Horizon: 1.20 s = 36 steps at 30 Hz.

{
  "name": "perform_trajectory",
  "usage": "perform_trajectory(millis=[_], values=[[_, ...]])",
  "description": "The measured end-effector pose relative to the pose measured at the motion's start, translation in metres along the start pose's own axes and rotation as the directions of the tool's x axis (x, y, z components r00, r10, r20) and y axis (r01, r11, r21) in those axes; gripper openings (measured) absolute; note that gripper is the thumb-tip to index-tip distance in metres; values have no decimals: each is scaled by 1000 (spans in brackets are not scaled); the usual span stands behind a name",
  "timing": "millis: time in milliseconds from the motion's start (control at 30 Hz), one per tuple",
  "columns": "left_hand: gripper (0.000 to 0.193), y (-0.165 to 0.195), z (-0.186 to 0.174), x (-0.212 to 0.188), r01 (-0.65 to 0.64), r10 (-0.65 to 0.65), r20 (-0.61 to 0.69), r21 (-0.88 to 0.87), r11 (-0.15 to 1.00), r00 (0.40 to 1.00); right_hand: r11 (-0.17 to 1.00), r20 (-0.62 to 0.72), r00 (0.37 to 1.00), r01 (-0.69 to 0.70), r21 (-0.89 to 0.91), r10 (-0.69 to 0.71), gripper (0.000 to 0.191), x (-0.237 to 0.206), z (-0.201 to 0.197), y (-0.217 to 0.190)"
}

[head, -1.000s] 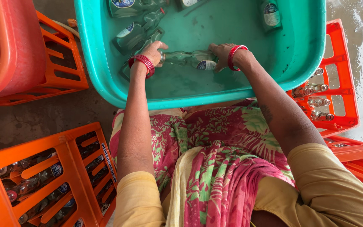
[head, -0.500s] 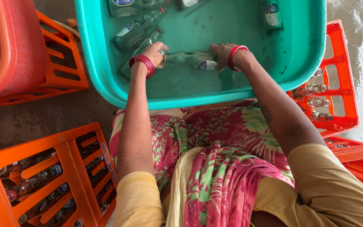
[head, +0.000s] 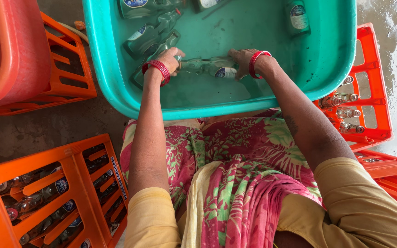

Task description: The person washes clear glass bottles one by one in a teal basin filled with water. They rinse each bottle by hand, shake it to remove excess water, and place it into an orange crate nearby.

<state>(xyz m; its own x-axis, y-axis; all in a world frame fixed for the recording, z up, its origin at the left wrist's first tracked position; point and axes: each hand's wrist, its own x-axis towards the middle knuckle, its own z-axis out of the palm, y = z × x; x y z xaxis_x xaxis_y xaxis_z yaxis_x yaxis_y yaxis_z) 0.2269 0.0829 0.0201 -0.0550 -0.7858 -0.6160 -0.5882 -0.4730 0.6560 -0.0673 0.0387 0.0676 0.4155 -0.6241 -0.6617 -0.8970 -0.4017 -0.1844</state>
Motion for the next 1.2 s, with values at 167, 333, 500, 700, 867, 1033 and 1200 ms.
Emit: perform_trajectory(millis=[167, 333, 500, 700, 867, 1033, 1200], values=[[49, -3, 2, 4, -17, 17, 8, -6, 1000, 1000, 1000, 7, 1000, -7, 14, 7, 73, -1, 1, 0], [48, -3, 2, 4, -18, 18, -12, 4, 1000, 1000, 1000, 9, 1000, -11, 11, 11, 73, -6, -3, -4], [51, 5, 2, -4, 10, -10, 5, -18, 1000, 1000, 999, 20, 999, -41, -8, 41, 75, -10, -5, -8], [41, 16, -2, -8, -36, 35, -51, -19, 999, 998, 990, 26, 999, 15, 143, -19, 78, 1, -8, 15], [38, 13, -4, 9, -177, 155, -155, -138, 975, 976, 971, -158, 983, 125, 203, -94, 80, 12, -18, 26], [28, 9, -23, 10, -257, 125, -368, -337, 906, 921, 949, -428, 887, 268, 167, -175, 76, 9, -16, 7], [28, 27, -28, -12, -488, 264, -471, -454, 745, 842, 822, -512, 823, 457, 339, -246, 77, -36, -47, 34]])
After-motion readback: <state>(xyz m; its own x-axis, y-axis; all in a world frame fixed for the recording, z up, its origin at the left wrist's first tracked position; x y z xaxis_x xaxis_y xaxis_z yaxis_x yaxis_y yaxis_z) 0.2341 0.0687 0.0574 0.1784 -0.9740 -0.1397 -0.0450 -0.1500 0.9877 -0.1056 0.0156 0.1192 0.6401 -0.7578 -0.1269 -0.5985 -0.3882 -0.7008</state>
